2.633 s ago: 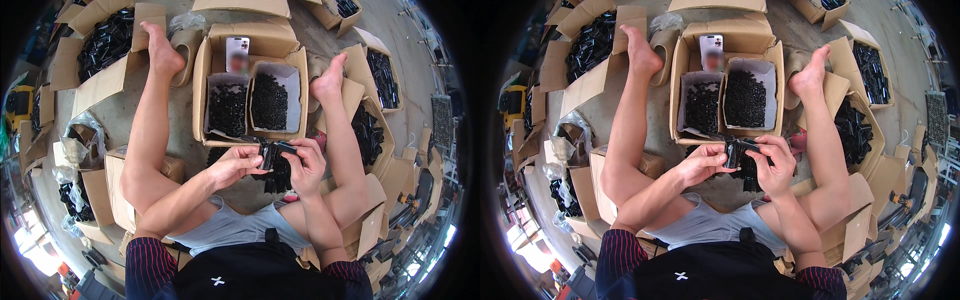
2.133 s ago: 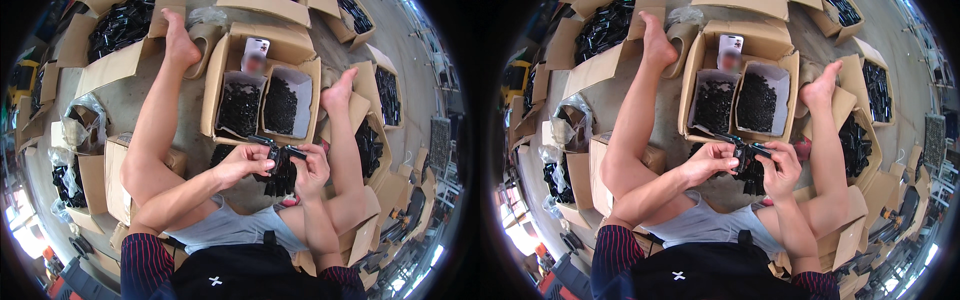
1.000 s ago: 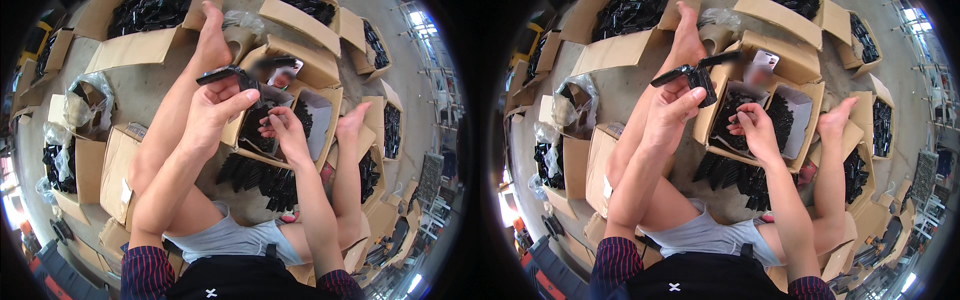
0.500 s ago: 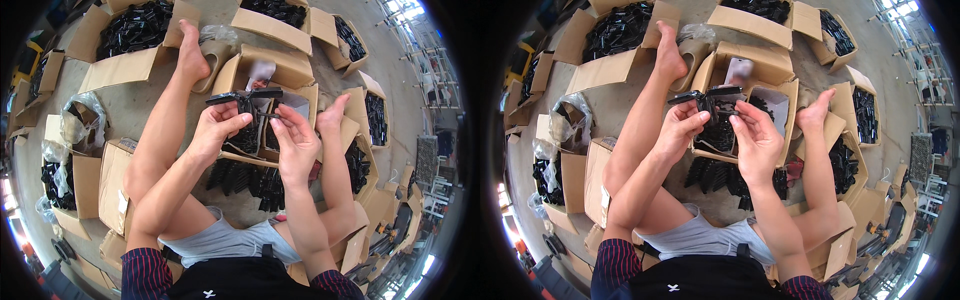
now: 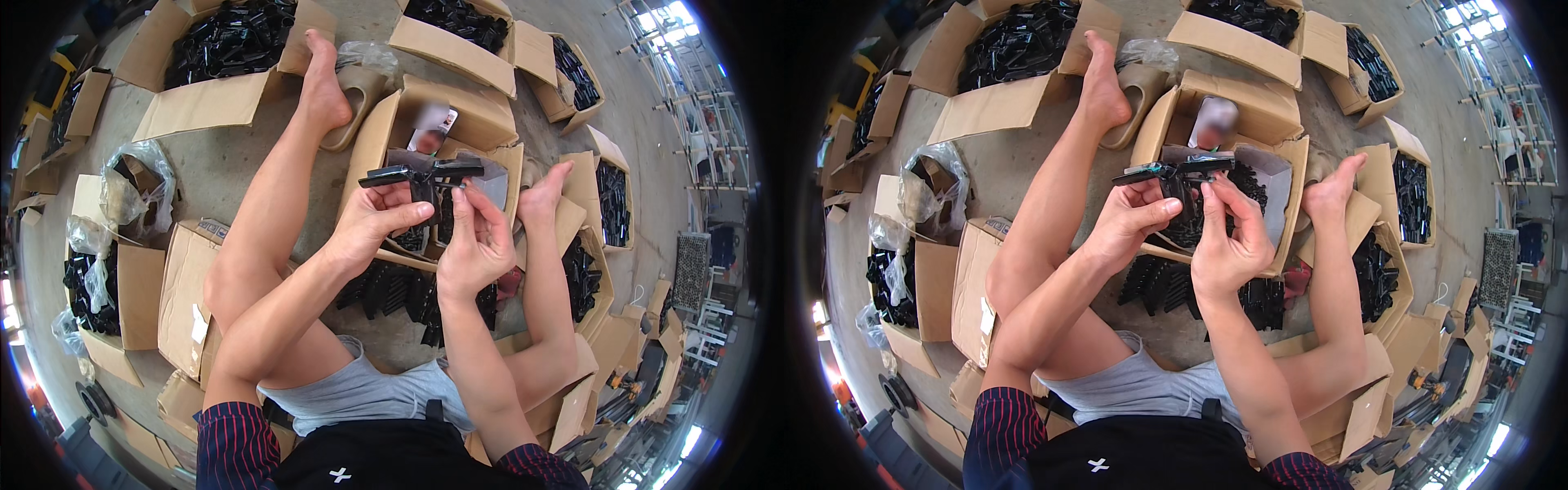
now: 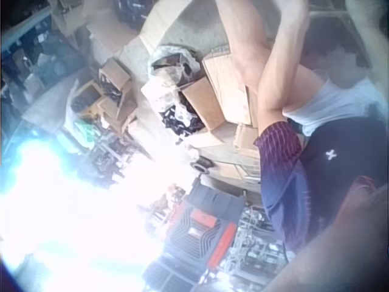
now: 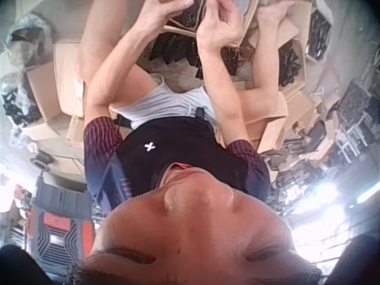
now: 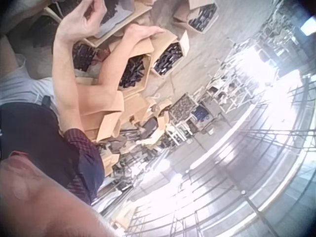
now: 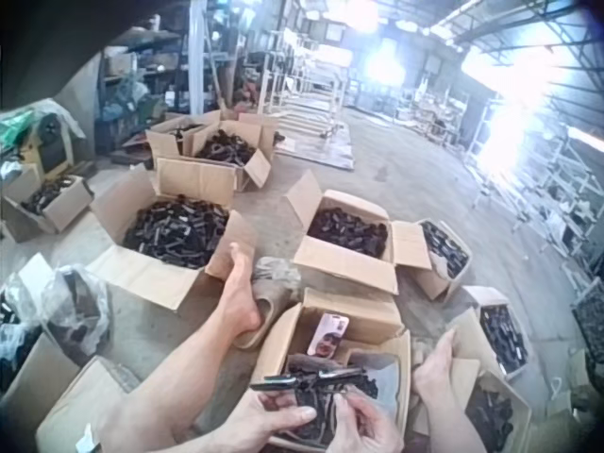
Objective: The person assembles metal components by picking a black metal bracket, inserting a smaller plastic or metal part into a slot, and then sliding a long black tube or rod through the assembly.
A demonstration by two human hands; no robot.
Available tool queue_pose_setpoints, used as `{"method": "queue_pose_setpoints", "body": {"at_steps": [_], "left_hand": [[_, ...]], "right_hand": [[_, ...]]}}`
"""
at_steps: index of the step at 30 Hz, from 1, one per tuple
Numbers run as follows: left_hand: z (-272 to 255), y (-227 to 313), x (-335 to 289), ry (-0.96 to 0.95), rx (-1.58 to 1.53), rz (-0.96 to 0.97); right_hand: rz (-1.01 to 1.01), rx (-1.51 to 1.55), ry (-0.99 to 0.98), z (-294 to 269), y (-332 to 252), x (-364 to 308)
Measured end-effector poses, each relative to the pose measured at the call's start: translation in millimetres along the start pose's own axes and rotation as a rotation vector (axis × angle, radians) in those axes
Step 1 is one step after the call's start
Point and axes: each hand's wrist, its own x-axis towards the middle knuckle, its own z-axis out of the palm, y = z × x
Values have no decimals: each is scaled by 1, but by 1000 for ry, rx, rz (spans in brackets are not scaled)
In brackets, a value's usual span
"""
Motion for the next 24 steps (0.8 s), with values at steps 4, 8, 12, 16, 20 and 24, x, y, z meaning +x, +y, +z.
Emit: {"method": "queue_pose_setpoints", "body": {"at_steps": [4,8,12,16,20,24], "left_hand": [[-6,-1,0,-30,-9,-9],[-4,1,-1,-36,43,5],[7,2,-1,-11,72,101],[5,-1,-1,10,110,110],[4,-8,1,-5,105,107],[5,-10,1,8,138,123]], "right_hand": [[51,137,32,5,-7,-1],[34,127,-25,1,-1,-1],[86,22,-82,-3,-2,-1],[178,75,-77,-5,-2,-2],[331,207,-53,-9,3,2],[405,139,-127,-19,11,0]]}}
